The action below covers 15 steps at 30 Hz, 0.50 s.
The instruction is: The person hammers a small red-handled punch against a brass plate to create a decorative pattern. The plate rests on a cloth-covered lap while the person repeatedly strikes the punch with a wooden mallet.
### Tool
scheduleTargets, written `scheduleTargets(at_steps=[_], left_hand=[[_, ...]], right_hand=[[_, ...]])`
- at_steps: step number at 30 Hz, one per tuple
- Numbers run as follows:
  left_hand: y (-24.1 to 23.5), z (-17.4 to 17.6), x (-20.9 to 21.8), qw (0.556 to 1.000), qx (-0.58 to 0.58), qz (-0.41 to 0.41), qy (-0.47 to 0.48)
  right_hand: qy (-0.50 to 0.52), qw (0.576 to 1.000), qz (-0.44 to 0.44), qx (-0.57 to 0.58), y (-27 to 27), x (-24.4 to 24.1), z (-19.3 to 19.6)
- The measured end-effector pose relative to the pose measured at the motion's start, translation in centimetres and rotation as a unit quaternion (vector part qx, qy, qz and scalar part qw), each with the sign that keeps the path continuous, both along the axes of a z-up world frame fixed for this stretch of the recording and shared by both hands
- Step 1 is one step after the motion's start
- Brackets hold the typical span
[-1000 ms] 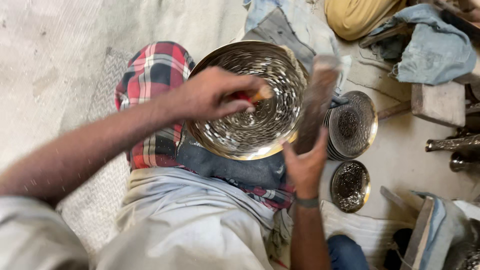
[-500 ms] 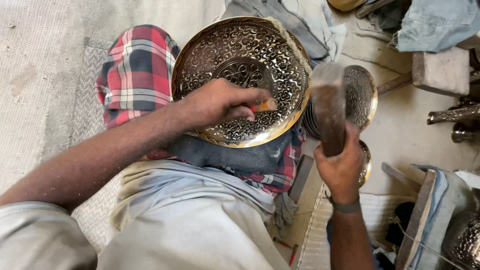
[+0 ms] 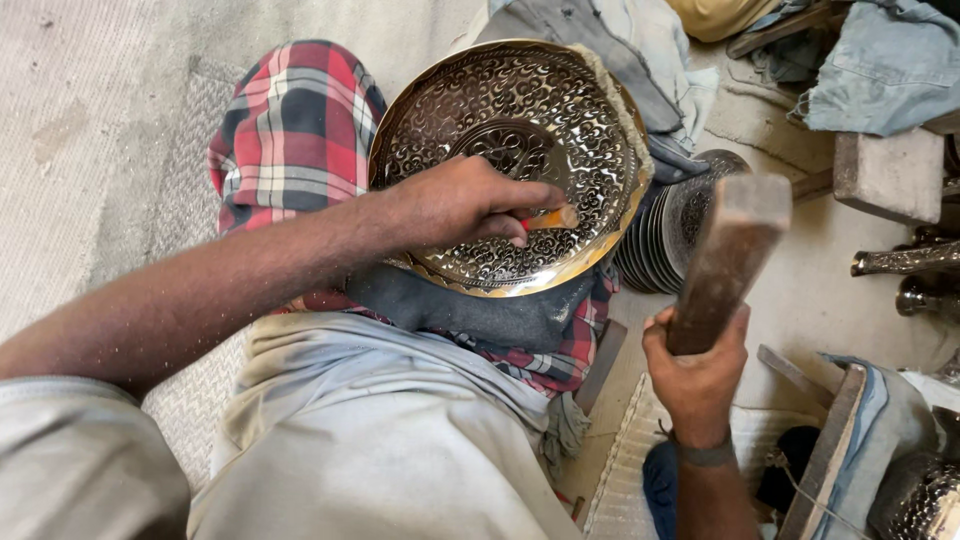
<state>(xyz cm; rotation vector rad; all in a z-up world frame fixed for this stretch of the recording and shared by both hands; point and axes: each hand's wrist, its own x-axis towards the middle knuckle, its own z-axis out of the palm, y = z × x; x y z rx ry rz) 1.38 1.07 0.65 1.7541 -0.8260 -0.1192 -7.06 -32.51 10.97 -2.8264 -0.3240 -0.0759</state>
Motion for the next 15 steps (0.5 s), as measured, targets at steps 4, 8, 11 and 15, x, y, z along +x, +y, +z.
scheduleTargets(at_steps=[4, 8, 11, 15], left_hand=[[0.0, 0.4, 0.7, 0.999, 0.031, -0.003, -0.013], [0.2, 0.3, 0.8, 0.999, 0.038, -0.024, -0.007], [0.2, 0.4, 0.9, 0.999, 0.048, -0.021, -0.008], [0.1, -0.2, 0.8, 0.998, 0.042, -0.037, -0.011]], right_hand=[[0.071, 0.995, -0.044, 0.063, 0.7, -0.5, -0.5], [0.07, 0.98, -0.081, 0.166, 1.0, -0.7, -0.2], [0.049, 0.991, -0.103, 0.069, 1.3, -0.9, 0.2], [-0.018, 0.998, 0.007, 0.066, 1.8, -0.8, -0.2]])
